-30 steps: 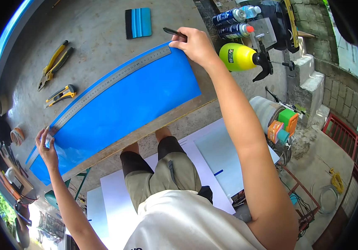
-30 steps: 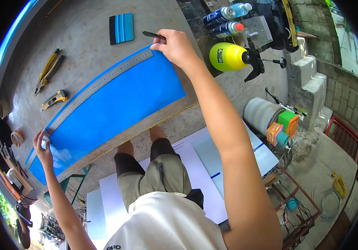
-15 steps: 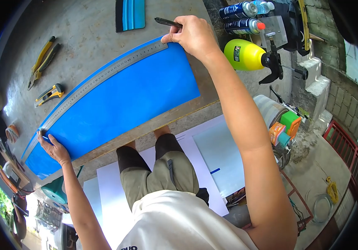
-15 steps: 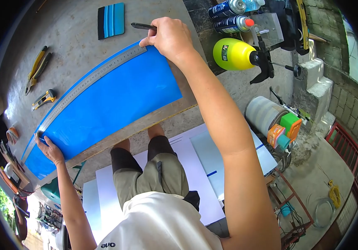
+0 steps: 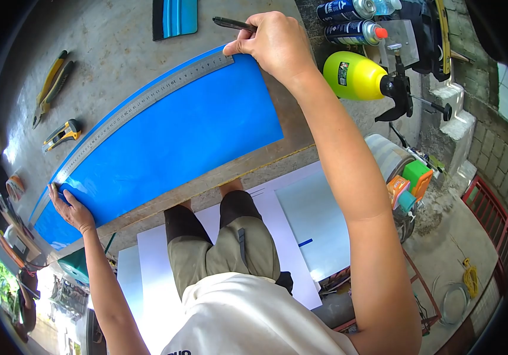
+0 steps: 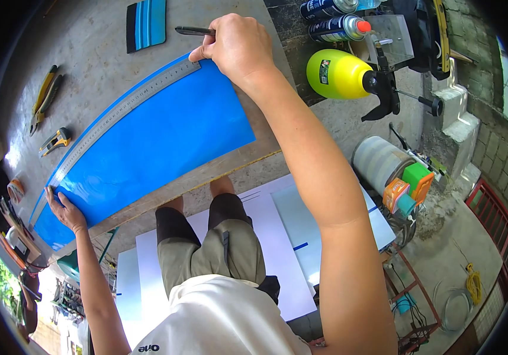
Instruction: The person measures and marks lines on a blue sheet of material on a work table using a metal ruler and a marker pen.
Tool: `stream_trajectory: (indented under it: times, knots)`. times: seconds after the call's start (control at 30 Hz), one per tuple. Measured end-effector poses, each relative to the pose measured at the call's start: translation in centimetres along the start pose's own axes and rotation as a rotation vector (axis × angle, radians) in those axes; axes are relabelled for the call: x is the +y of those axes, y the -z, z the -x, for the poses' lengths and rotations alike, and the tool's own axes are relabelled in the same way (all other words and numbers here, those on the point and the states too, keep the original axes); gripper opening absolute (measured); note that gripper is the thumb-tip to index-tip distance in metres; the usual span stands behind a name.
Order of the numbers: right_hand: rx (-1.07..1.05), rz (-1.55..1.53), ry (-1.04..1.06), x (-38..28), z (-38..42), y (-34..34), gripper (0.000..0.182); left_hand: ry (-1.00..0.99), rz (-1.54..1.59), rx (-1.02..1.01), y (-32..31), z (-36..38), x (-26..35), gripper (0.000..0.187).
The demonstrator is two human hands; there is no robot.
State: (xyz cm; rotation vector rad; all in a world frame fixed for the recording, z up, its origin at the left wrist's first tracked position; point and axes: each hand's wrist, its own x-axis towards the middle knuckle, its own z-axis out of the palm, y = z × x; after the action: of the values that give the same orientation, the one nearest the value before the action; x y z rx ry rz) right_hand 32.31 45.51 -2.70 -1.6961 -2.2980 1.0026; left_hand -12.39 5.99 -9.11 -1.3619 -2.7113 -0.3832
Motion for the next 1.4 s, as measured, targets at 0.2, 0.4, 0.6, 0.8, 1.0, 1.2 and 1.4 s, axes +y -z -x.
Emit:
stream_trajectory:
  times: [0.2,0.4,0.6,0.8,1.0,1.2,1.4]
  knots:
    - [-0.006,-0.009,-0.001,0.18,-0.12,-0.13,0.019,-0.025,-0.043,0.011,-0.1,-0.07,-0.46,0.053]
    - [0.006,-0.046,0.03,0.37,-0.13,-0.32,0.019,-0.02,-0.074,0.007,-0.11,-0.04,-0.43,0.054]
    - [0.001,-0.013,0.01,-0.07,0.05,0.01,0.02,-0.019,-0.068,0.012,-0.13,-0.04,-0.42,0.054]
    - [-0.009,-0.019,0.018,0.19,-0.07,-0.14,0.019,-0.017,-0.066,0.017,-0.18,-0.04,-0.42,0.054]
    - [-0.006,0.002,0.02,0.15,-0.05,-0.16,0.019,-0.012,-0.063,0.017,-0.17,0.06,-0.5,0.054]
    - [0.008,-0.008,0.032,0.15,0.06,-0.19,0.019,0.005,-0.06,0.002,-0.02,0.06,-0.28,0.053]
    - [0.015,-0.014,0.014,0.14,-0.07,-0.28,0.019,-0.011,-0.072,0.003,0.02,0.02,-0.34,0.053]
